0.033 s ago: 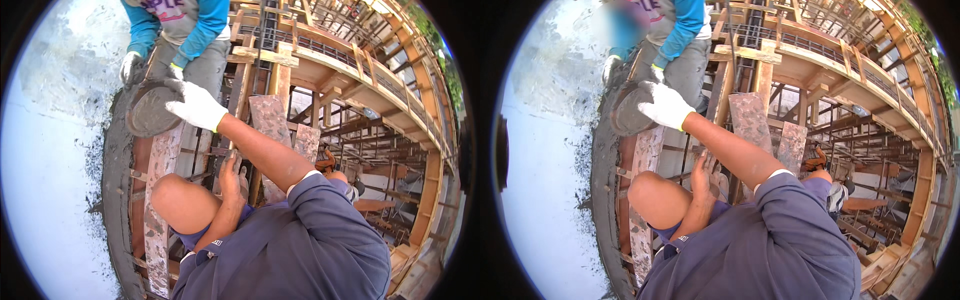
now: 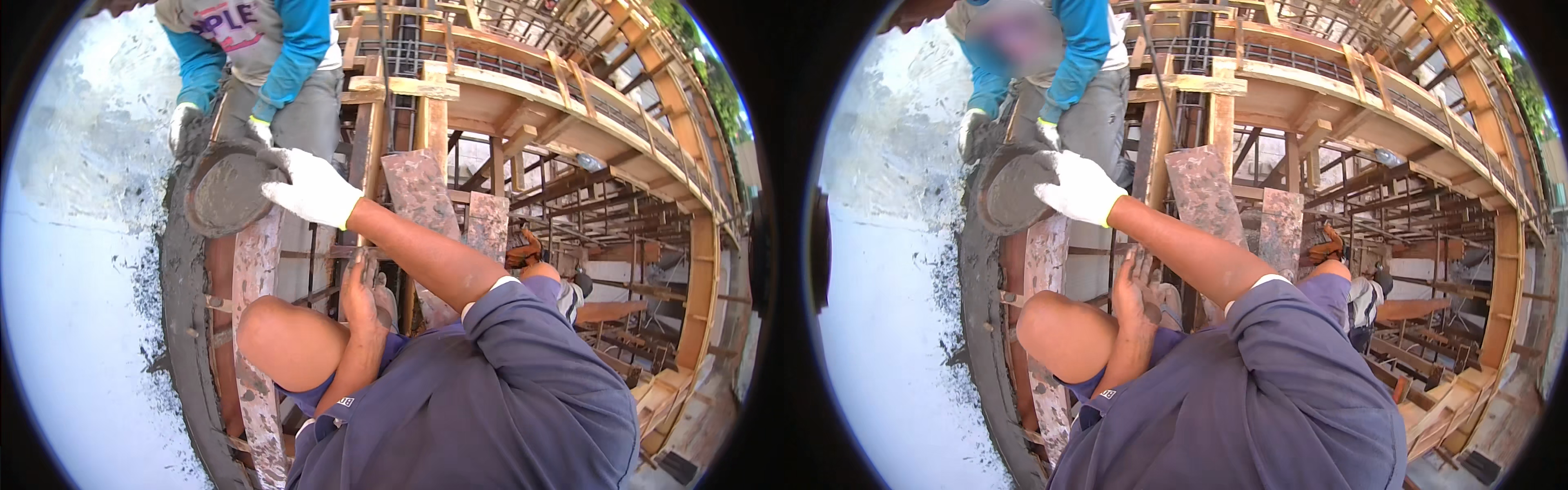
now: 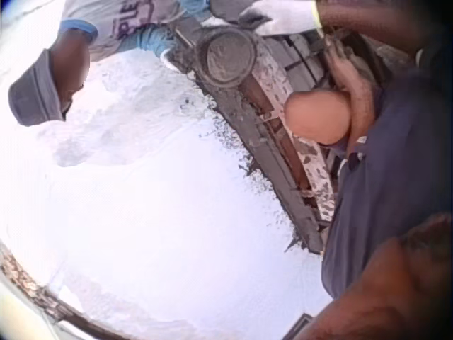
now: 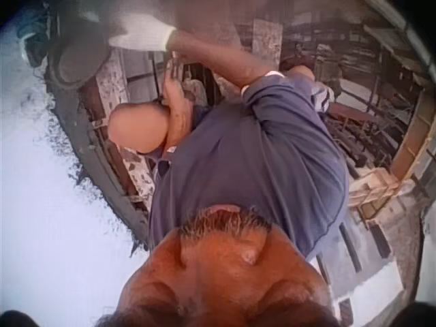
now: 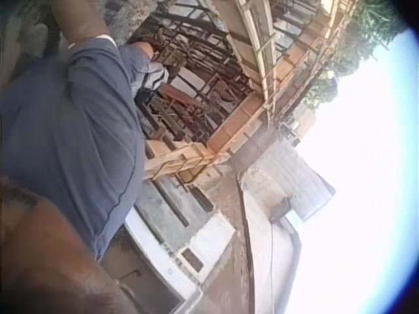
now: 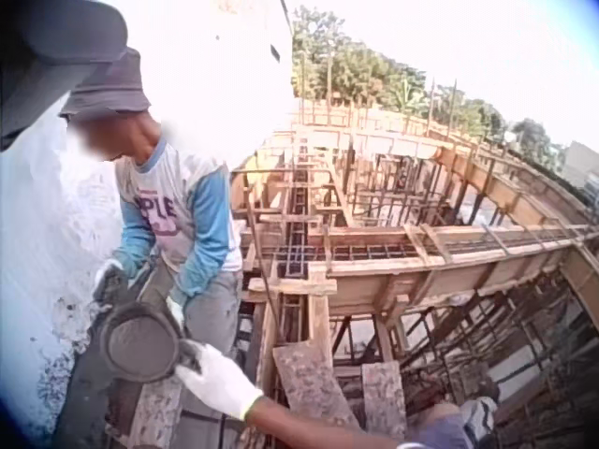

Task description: The person applies concrete to the edge of a wooden structure using a trowel, taking mortar from a bucket and smoothing it along the rim.

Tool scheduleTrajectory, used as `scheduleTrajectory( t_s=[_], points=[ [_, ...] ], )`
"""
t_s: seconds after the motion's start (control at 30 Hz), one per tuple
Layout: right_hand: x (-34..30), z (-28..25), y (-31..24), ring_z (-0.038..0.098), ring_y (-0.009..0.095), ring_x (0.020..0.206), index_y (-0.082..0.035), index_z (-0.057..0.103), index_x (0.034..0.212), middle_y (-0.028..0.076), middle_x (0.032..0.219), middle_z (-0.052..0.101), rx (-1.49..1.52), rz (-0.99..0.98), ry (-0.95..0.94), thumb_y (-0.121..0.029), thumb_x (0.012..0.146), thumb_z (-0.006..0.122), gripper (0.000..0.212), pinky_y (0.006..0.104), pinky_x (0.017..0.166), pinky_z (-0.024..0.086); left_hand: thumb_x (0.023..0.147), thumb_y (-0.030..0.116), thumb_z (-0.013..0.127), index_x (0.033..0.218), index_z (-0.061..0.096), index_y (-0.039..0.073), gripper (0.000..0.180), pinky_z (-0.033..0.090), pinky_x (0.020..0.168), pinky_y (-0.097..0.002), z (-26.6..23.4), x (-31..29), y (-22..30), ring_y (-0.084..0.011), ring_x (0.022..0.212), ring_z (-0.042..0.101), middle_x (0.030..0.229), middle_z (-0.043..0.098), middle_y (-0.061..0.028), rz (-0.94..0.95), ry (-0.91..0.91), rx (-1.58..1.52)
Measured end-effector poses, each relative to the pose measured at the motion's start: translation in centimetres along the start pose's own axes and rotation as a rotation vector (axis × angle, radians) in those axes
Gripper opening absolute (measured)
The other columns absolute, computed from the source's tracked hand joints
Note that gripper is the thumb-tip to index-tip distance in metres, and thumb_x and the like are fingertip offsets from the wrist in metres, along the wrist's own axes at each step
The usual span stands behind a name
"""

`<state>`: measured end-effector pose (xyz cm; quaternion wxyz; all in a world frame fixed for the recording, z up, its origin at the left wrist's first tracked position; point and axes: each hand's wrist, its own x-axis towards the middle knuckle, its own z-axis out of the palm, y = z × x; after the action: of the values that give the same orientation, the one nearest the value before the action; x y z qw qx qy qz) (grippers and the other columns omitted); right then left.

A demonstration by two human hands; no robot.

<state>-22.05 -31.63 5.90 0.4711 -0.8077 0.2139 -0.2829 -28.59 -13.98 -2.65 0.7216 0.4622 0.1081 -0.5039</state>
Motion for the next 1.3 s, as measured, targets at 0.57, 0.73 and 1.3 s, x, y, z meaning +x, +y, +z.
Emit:
scheduleTrajectory(
  t_s=[0.57,0.73,1.3],
  points=[
    [-44.1,-13.5,20.2,0.065,0.042,0.116,0.007,0.069,0.119,0.028,0.119,0.07,0.125,1.213,0.746,-0.04,0.091,0.068,0.055,0.044,0.099,0.049,0.105,0.028,0.053,0.144,0.053,0.006,0.045,0.039,0.113,-0.0455,7.4,-0.6,0.4,-0.0278,0.138,0.051,0.147,0.058,-0.0094,0.067,-0.299,0.494],
    [-46.2,-13.6,23.6,0.067,0.024,0.09,0.009,0.069,0.117,0.02,0.101,0.074,0.43,1.094,0.652,-0.029,0.093,0.068,0.044,0.0381,0.081,0.051,0.105,0.023,0.056,0.141,0.055,0.003,0.041,0.042,0.107,-0.0426,16.5,-1.0,4.5,-0.0258,0.133,0.055,0.146,0.059,-0.0082,0.393,-0.448,0.835],
    [-50.1,-12.0,27.1,0.056,0.016,0.052,-0.007,0.07,0.105,0.005,0.078,0.068,0.463,1.213,0.525,-0.024,0.097,0.065,0.019,0.0308,0.045,0.042,0.09,0.036,0.072,0.125,0.066,-0.008,0.056,0.049,0.104,-0.0437,21.2,3.7,1.9,-0.0407,0.121,0.063,0.126,0.066,-0.0284,0.901,-0.583,1.58]
  ],
)
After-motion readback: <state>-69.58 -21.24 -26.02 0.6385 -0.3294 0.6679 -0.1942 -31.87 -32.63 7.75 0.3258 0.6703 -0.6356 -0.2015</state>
